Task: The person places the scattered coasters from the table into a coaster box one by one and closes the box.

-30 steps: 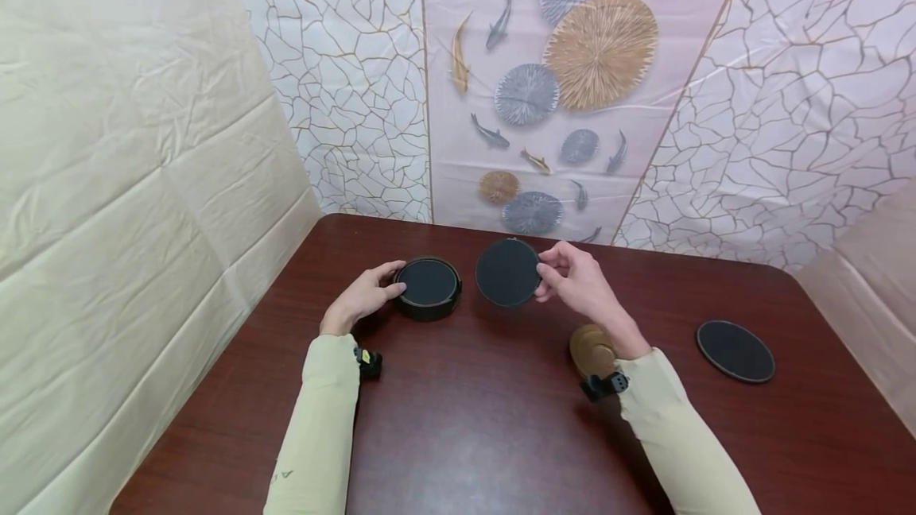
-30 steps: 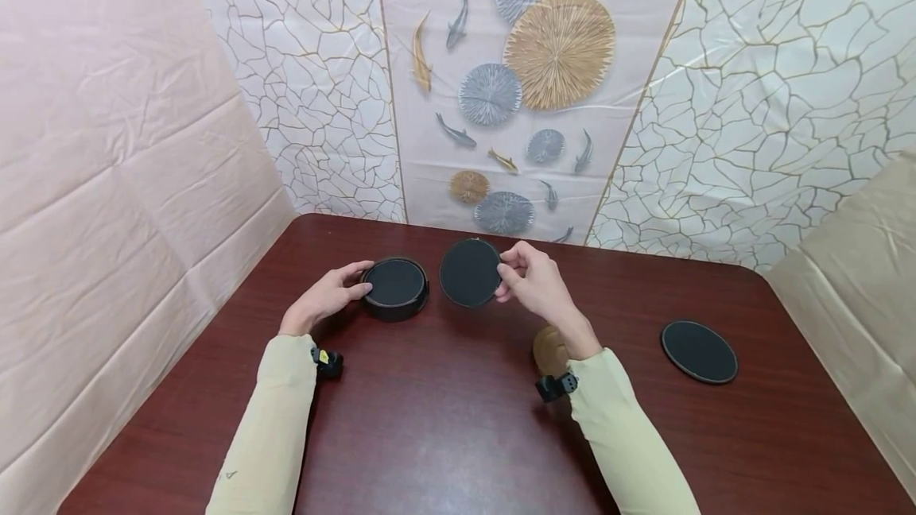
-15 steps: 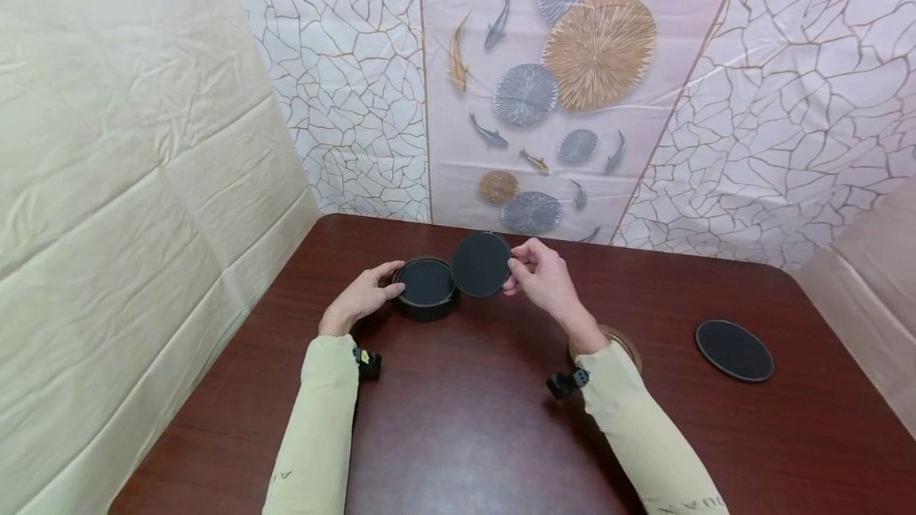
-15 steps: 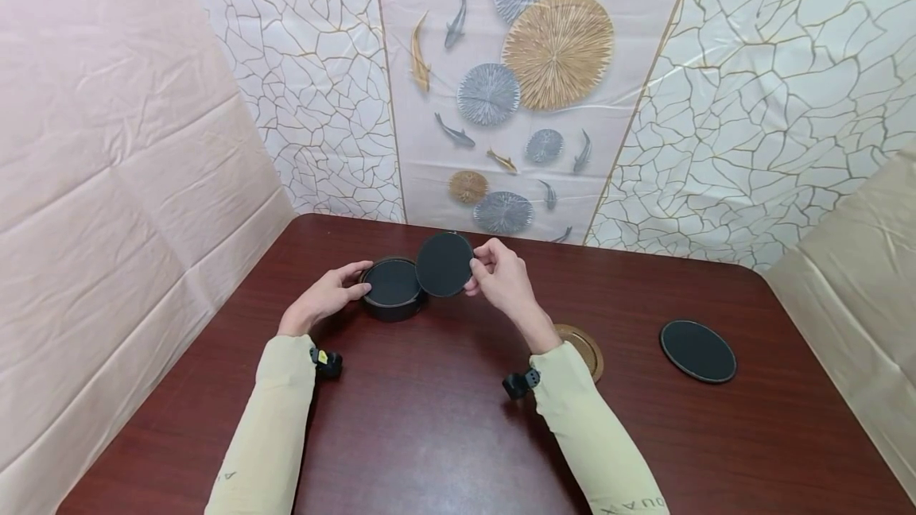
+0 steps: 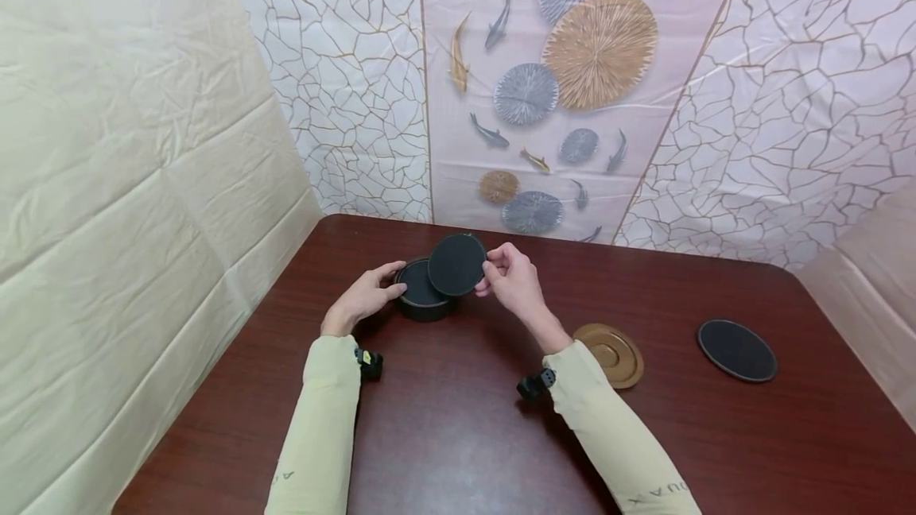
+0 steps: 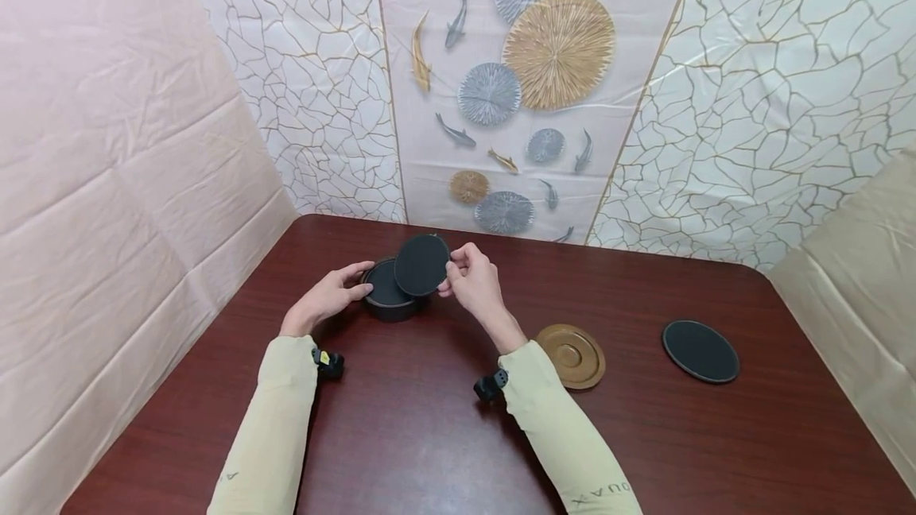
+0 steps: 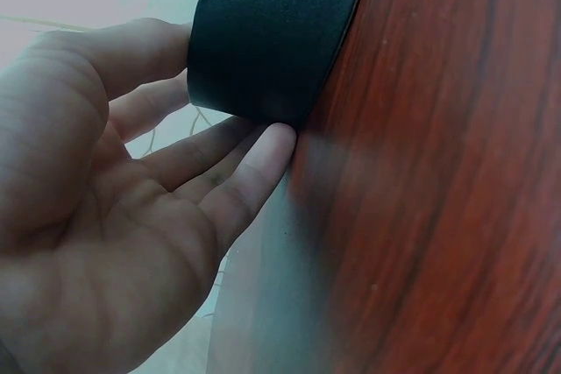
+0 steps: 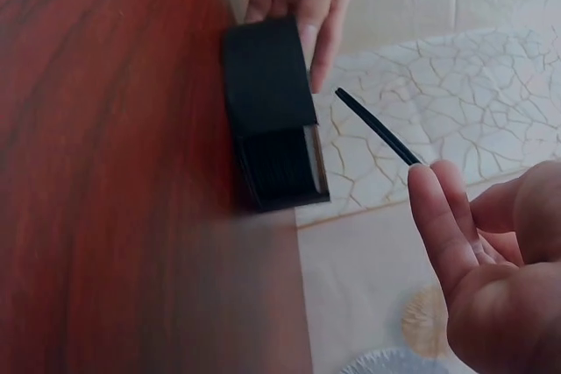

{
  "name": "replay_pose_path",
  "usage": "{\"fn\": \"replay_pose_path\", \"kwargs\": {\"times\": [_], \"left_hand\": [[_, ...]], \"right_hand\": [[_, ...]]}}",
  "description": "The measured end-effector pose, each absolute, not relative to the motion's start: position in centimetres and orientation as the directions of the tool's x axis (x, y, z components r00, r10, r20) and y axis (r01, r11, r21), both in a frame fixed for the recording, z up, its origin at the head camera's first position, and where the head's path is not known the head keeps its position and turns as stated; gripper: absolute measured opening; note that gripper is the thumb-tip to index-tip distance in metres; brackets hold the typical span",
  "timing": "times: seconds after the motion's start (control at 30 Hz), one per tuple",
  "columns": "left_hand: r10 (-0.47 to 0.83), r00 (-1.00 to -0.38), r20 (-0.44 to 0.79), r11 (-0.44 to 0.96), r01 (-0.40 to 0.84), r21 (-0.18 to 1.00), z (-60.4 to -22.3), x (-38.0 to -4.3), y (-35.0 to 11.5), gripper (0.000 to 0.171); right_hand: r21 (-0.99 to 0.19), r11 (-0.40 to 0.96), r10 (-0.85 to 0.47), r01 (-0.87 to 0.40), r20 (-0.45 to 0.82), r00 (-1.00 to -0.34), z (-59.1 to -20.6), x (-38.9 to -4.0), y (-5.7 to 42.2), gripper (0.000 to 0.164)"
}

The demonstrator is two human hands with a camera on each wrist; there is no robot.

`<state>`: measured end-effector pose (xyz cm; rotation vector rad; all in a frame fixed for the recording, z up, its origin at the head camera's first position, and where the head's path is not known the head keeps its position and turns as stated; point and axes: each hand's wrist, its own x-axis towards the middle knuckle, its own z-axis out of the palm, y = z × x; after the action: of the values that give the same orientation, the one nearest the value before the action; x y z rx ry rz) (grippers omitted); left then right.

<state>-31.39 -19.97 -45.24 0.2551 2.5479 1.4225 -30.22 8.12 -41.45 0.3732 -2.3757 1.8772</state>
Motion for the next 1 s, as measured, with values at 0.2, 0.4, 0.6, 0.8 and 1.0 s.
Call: {"fn": "replay_pose_path", "kwargs": {"times": [0.2, 0.4, 0.6, 0.8, 1.0], "left_hand": [[0.261, -0.96, -0.106, 0.516, 0.046, 0.855, -45.3, -31.4, -19.8, 0.055], [0.248, -0.964, -0.1, 0.531, 0.049, 0.846, -45.2, -31.3, -20.0, 0.055], [0.252, -0.963, -0.098, 0.525, 0.052, 0.849, -45.2, -31.3, -20.0, 0.055], [0.242, -0.964, -0.108, 0.517, 0.034, 0.855, -45.1, -31.4, -20.0, 0.055], [0.248, -0.963, -0.102, 0.509, 0.04, 0.86, -45.2, -31.4, -20.0, 0.053]], "right_hand": [[-0.96, 0.179, -0.112, -0.217, 0.199, -0.974, -42.1, -30.2, 7.0, 0.022], [-0.961, 0.183, -0.125, -0.208, 0.187, -0.974, -42.7, -30.4, 5.8, 0.016], [-0.965, 0.184, -0.146, -0.189, 0.163, -0.976, -43.4, -30.6, 5.1, 0.014], [-0.975, 0.158, -0.158, -0.155, 0.13, -0.979, -43.5, -30.9, 4.7, 0.016], [-0.976, 0.189, -0.181, -0.11, 0.076, -0.981, -43.1, -30.7, 4.5, 0.021]]}}
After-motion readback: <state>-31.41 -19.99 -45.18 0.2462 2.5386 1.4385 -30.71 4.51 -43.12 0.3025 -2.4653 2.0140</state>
